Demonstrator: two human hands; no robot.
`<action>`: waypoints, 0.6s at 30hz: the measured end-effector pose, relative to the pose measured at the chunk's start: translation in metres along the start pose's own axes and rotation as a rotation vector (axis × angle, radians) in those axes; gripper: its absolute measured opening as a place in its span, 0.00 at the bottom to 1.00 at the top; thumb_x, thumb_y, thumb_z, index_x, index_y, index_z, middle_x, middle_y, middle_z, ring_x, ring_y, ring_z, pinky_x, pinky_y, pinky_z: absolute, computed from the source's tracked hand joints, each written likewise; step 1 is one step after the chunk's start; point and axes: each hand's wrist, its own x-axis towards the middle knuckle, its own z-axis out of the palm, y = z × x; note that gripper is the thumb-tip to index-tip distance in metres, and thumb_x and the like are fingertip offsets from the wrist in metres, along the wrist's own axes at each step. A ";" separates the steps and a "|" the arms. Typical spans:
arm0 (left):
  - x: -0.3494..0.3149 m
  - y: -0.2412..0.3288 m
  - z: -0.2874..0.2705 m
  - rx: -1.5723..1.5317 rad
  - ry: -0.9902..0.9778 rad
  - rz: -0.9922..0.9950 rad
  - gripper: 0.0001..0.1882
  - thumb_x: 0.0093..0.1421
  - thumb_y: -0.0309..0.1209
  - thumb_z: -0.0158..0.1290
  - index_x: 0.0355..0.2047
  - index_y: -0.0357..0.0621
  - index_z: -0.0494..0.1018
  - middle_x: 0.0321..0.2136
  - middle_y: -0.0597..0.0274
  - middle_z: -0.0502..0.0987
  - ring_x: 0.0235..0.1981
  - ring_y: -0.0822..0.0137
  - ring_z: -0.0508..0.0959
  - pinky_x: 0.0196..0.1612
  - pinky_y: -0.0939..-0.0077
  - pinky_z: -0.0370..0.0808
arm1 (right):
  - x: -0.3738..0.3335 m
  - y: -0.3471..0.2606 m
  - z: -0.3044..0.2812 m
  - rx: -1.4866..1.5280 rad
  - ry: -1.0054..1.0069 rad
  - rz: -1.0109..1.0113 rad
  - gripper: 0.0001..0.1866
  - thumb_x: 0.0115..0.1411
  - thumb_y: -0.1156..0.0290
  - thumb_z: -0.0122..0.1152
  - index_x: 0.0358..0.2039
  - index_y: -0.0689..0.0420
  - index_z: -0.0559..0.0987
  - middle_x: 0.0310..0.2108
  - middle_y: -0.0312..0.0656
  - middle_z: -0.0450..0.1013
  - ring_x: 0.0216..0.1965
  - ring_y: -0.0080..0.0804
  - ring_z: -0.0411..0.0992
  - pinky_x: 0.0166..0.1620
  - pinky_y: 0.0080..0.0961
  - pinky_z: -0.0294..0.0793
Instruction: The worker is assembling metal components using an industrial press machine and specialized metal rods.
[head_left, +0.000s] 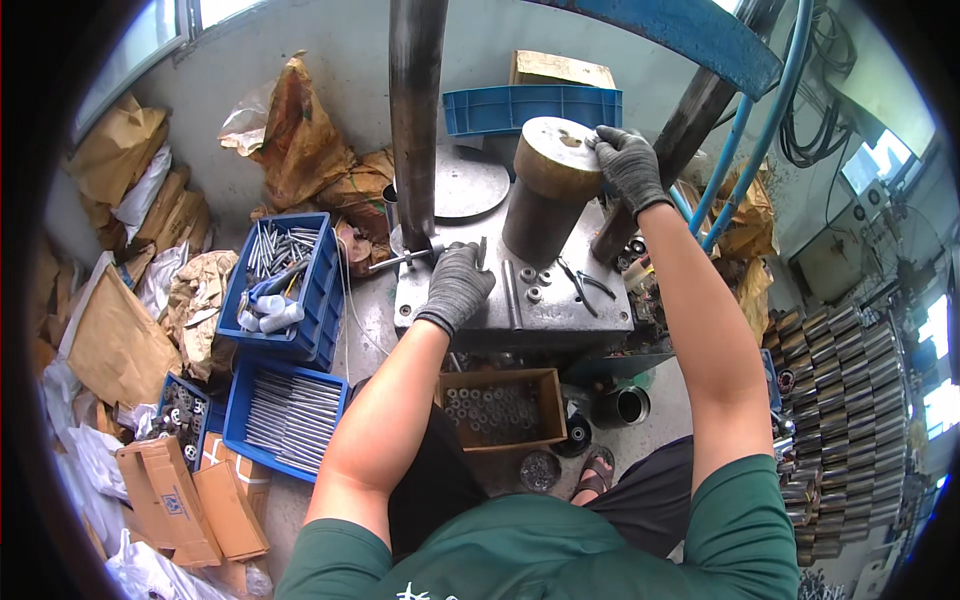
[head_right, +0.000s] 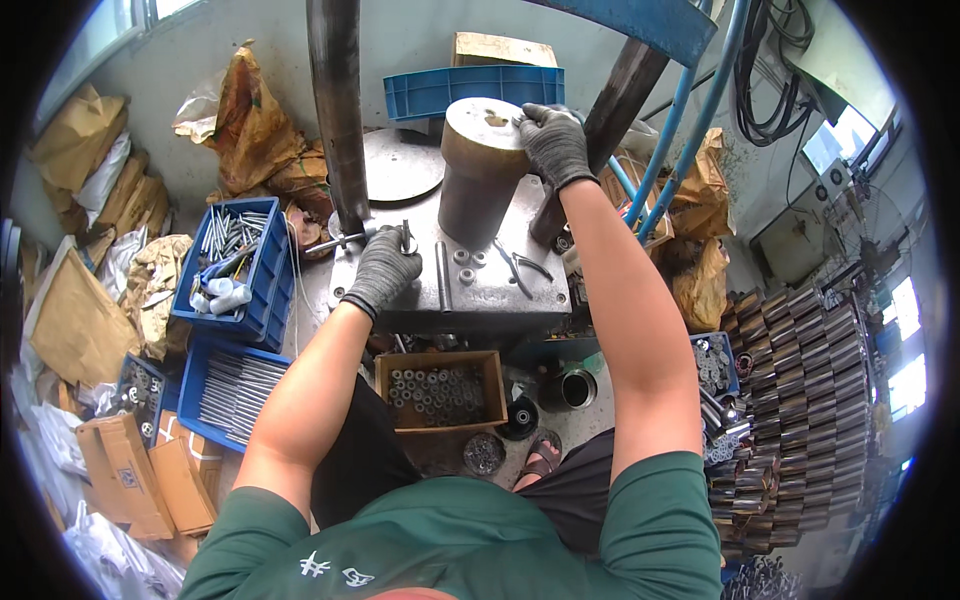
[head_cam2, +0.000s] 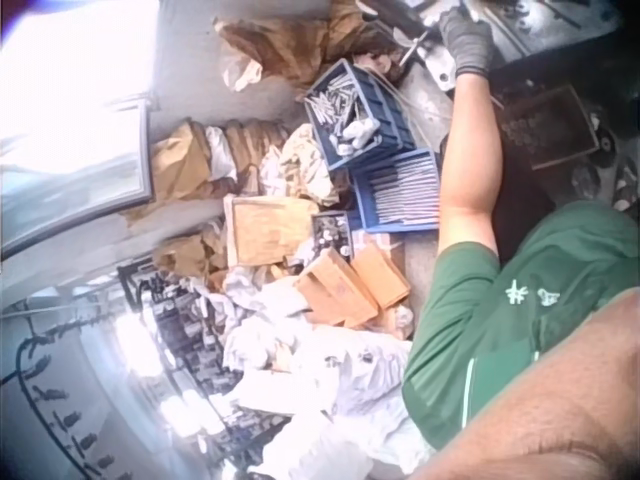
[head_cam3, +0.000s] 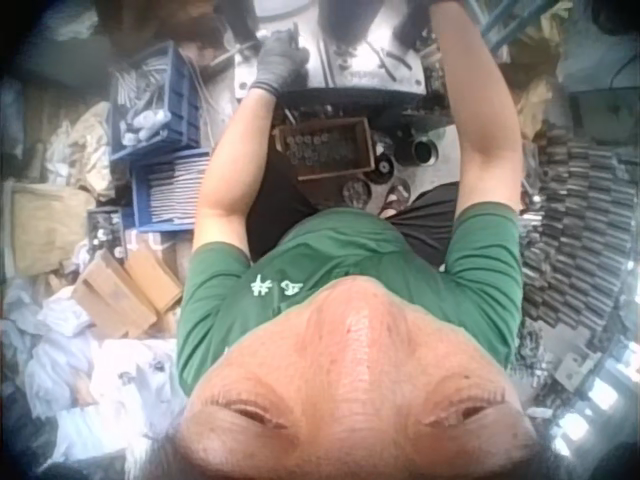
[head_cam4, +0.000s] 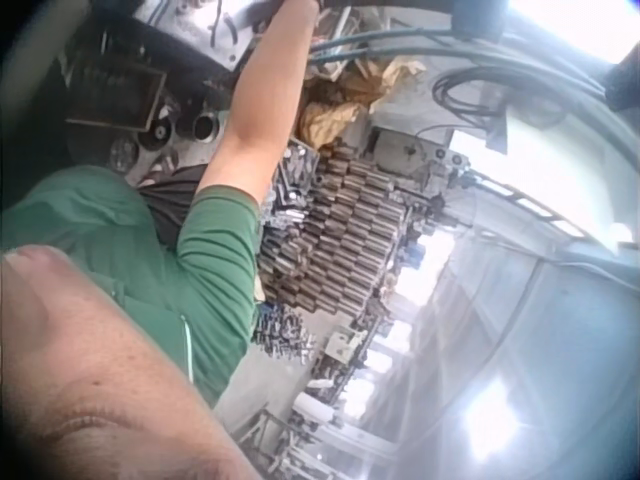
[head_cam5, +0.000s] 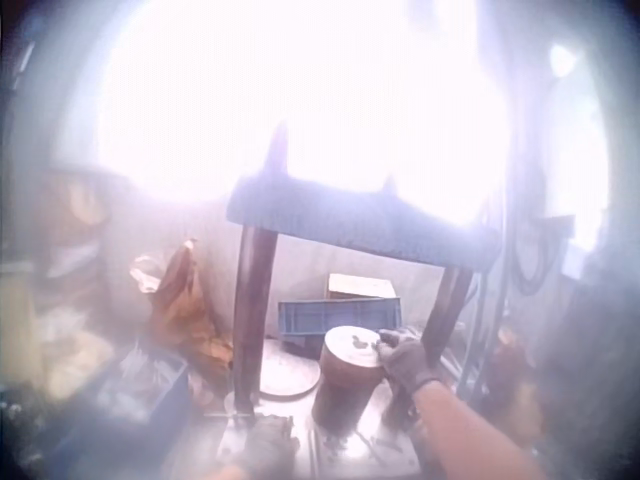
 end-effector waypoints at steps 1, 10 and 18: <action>-0.001 -0.001 -0.001 -0.055 -0.026 -0.023 0.21 0.52 0.35 0.60 0.44 0.36 0.78 0.44 0.39 0.78 0.49 0.44 0.80 0.57 0.54 0.76 | 0.000 -0.001 0.002 0.005 0.000 -0.001 0.20 0.62 0.58 0.66 0.50 0.55 0.86 0.48 0.50 0.81 0.50 0.47 0.79 0.60 0.35 0.74; -0.005 -0.001 -0.003 -0.207 -0.156 -0.124 0.26 0.54 0.37 0.57 0.50 0.33 0.76 0.45 0.33 0.80 0.50 0.42 0.81 0.56 0.55 0.76 | 0.002 -0.016 -0.002 -0.270 0.032 -0.115 0.19 0.64 0.55 0.61 0.48 0.51 0.87 0.47 0.48 0.81 0.48 0.50 0.79 0.58 0.41 0.76; 0.003 -0.016 0.013 -0.315 -0.208 -0.151 0.32 0.51 0.36 0.65 0.55 0.36 0.72 0.34 0.51 0.83 0.34 0.64 0.82 0.41 0.70 0.80 | -0.015 -0.012 -0.013 -0.277 0.124 -0.088 0.17 0.65 0.56 0.58 0.46 0.50 0.86 0.48 0.48 0.80 0.50 0.50 0.77 0.57 0.43 0.76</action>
